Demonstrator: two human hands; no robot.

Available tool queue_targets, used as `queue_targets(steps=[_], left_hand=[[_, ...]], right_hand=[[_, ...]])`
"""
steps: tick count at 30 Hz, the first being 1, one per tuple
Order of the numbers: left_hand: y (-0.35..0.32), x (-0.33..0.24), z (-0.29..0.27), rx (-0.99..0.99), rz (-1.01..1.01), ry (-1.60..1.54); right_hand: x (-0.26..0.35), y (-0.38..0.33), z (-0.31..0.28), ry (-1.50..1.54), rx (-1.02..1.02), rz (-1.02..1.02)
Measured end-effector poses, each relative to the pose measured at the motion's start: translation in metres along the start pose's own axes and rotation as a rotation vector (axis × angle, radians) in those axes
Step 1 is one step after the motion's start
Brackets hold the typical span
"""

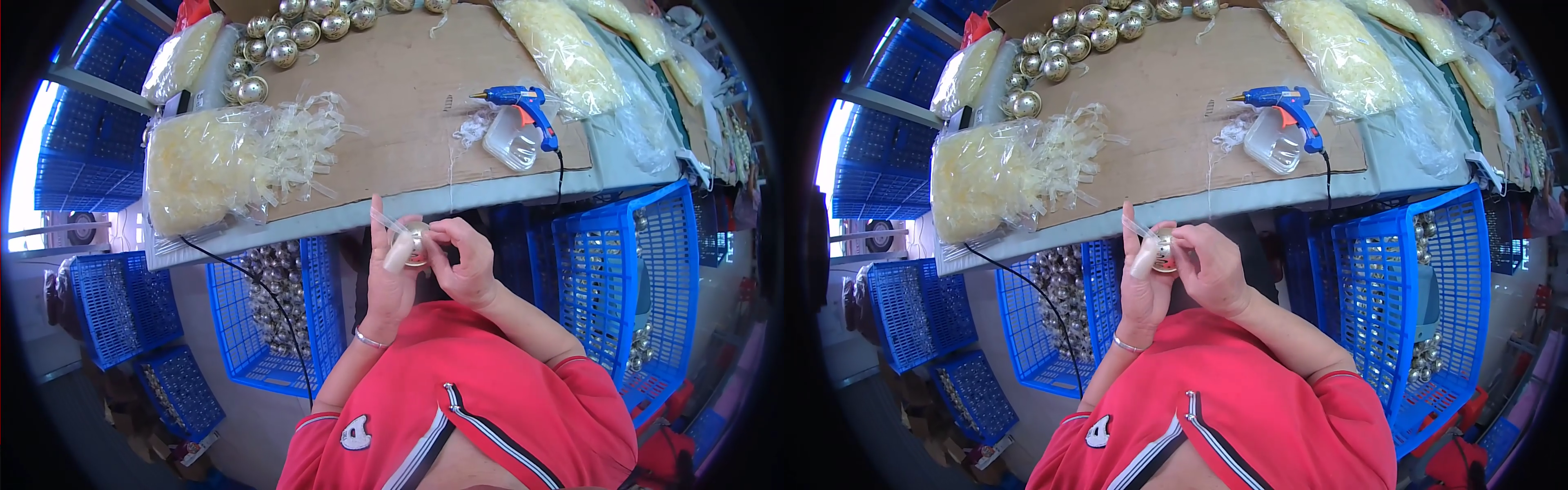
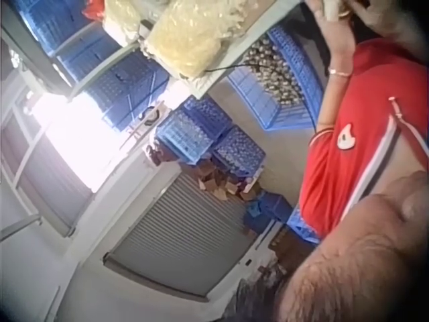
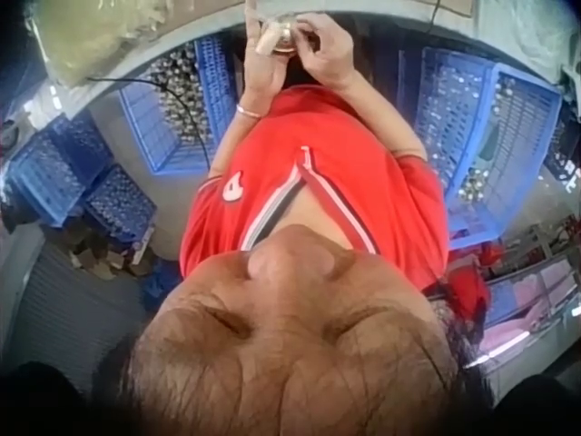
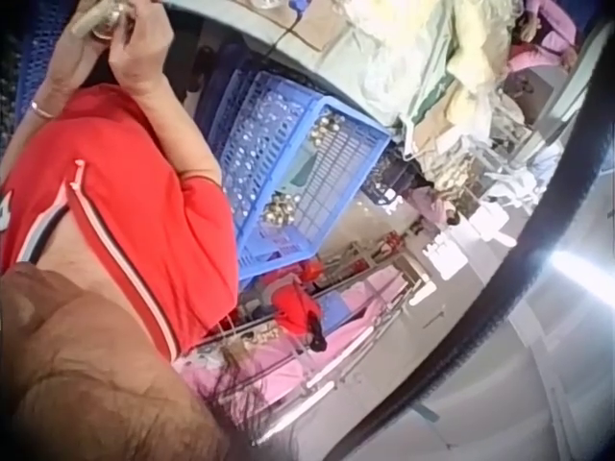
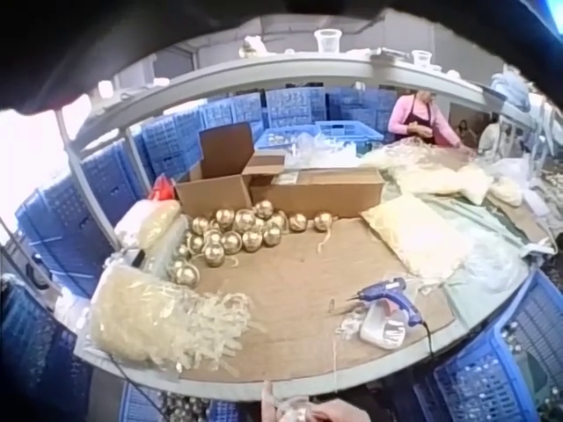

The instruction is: Gluing decorative lace to Christmas baubles using a hot glue gun.

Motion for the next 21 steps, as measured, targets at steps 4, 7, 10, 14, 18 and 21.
queue_targets(steps=[4,7,10,14,18,21], left_hand=[[0.009,0.01,0.002,-0.027,0.114,0.121],[0.012,0.007,0.002,-0.027,0.191,0.255],[0.015,-0.003,0.002,-0.014,0.233,0.225],[0.012,-0.008,-0.007,-0.001,0.215,0.251],[0.004,-0.015,-0.014,-0.019,0.256,0.304],[0.003,-0.018,-0.024,0.008,0.298,0.307]], right_hand=[[-0.001,0.004,-0.008,-0.051,-0.002,-0.016],[-0.012,0.028,-0.04,-0.158,-0.148,0.022],[-0.037,0.067,-0.098,-0.289,-0.474,0.196],[-0.083,0.105,-0.135,-0.789,-0.354,0.354],[-0.104,0.104,-0.13,-0.704,-0.202,0.541],[-0.085,0.101,-0.133,-0.823,-0.248,0.457]])
Point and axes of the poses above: each hand's wrist, its own y-axis towards the middle knuckle, its own z-axis out of the palm, x = y × z, the point moved 1 cm from there along y, towards the middle knuckle, and after that the axes turned 8 degrees about z, right-handed, at the moved point
